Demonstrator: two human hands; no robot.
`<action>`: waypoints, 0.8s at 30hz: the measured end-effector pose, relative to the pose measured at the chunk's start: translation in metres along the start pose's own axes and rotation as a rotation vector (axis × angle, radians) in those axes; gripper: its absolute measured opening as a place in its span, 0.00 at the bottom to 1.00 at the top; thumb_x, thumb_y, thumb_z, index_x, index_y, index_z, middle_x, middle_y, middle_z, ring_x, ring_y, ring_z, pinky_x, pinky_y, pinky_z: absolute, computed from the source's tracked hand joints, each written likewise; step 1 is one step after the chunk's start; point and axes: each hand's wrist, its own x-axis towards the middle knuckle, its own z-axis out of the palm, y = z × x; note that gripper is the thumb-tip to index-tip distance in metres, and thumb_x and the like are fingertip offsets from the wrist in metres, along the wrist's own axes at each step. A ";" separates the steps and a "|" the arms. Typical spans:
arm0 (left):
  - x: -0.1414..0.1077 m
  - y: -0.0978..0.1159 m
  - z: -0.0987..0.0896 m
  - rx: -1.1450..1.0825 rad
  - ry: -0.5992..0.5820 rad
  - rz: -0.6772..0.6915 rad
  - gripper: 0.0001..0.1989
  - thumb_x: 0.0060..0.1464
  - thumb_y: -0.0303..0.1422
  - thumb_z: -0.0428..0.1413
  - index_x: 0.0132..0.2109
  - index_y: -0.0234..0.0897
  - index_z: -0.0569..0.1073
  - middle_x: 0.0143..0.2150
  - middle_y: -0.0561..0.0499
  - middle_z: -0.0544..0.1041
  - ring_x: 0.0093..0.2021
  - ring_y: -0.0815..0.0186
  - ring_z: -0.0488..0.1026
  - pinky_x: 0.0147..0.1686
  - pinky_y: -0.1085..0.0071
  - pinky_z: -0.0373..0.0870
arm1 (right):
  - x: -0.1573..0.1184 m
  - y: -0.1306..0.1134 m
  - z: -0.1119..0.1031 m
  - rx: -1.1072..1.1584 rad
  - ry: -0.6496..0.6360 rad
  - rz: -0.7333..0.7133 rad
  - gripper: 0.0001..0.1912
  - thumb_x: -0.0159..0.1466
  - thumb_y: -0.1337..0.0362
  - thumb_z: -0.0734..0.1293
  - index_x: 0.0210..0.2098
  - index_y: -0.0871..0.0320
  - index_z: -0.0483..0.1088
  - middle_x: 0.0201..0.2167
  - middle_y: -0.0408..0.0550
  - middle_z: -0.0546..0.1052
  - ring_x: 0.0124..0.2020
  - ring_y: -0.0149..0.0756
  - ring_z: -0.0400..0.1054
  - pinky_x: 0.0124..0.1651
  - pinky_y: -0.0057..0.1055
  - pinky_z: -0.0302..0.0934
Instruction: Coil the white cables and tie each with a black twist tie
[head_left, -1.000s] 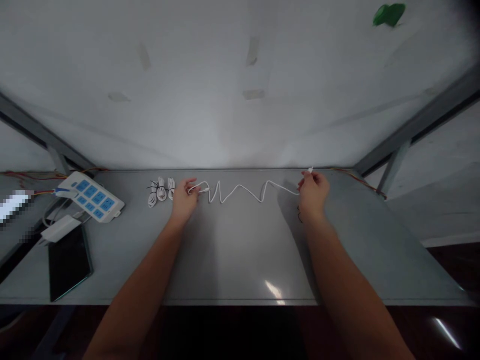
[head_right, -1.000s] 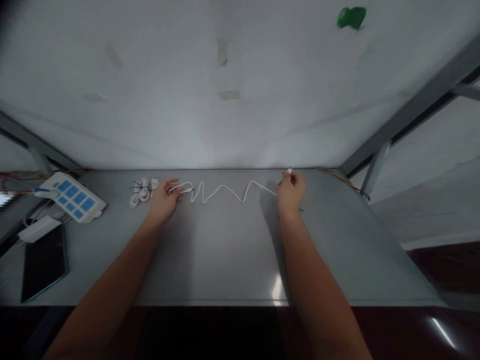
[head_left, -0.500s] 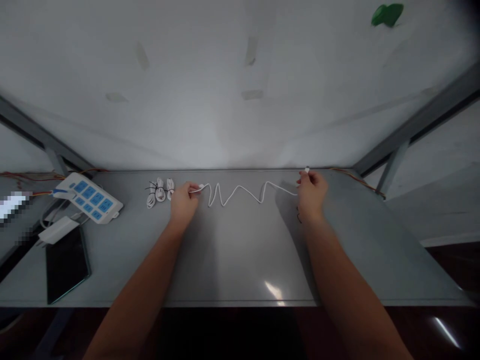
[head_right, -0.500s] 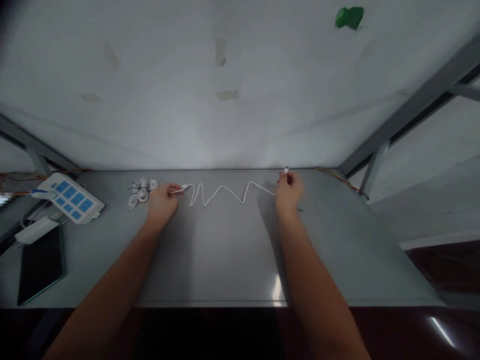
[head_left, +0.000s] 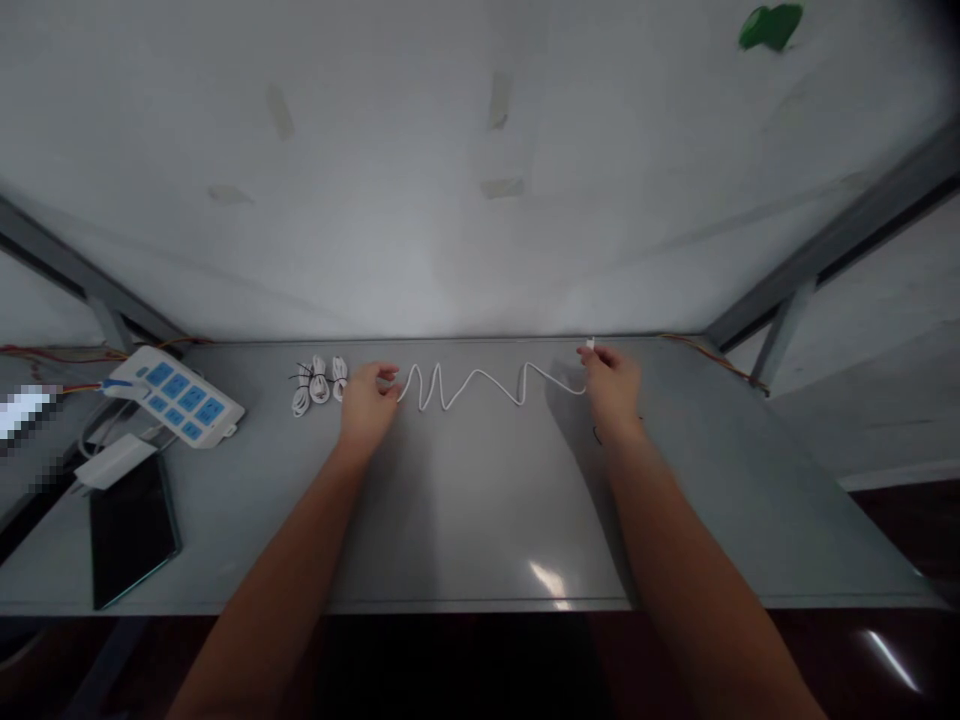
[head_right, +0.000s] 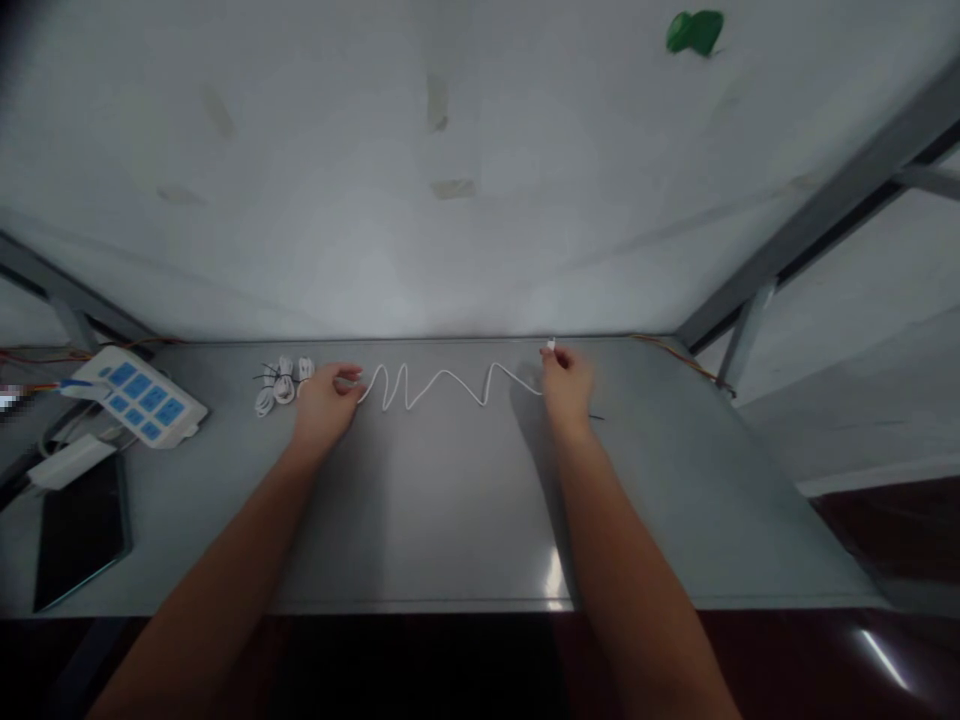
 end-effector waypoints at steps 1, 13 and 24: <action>0.000 0.000 0.000 0.039 -0.013 0.015 0.14 0.52 0.30 0.61 0.47 0.36 0.78 0.46 0.44 0.81 0.37 0.61 0.78 0.47 0.61 0.74 | 0.001 0.002 0.000 -0.026 -0.018 0.004 0.11 0.59 0.55 0.69 0.29 0.56 0.76 0.26 0.46 0.77 0.29 0.39 0.70 0.33 0.33 0.58; 0.004 -0.013 -0.001 -0.154 0.152 -0.098 0.25 0.57 0.30 0.59 0.62 0.34 0.71 0.45 0.42 0.81 0.29 0.65 0.74 0.39 0.63 0.74 | -0.001 -0.001 -0.007 -0.032 -0.065 0.078 0.05 0.61 0.61 0.69 0.33 0.56 0.76 0.28 0.49 0.80 0.24 0.37 0.71 0.28 0.32 0.63; 0.007 -0.012 -0.004 -0.901 -0.231 -0.517 0.17 0.58 0.24 0.59 0.55 0.35 0.76 0.44 0.43 0.81 0.31 0.69 0.72 0.35 0.68 0.71 | -0.012 -0.017 0.001 0.211 -0.072 0.147 0.08 0.61 0.57 0.71 0.33 0.54 0.74 0.25 0.43 0.75 0.22 0.34 0.68 0.24 0.31 0.66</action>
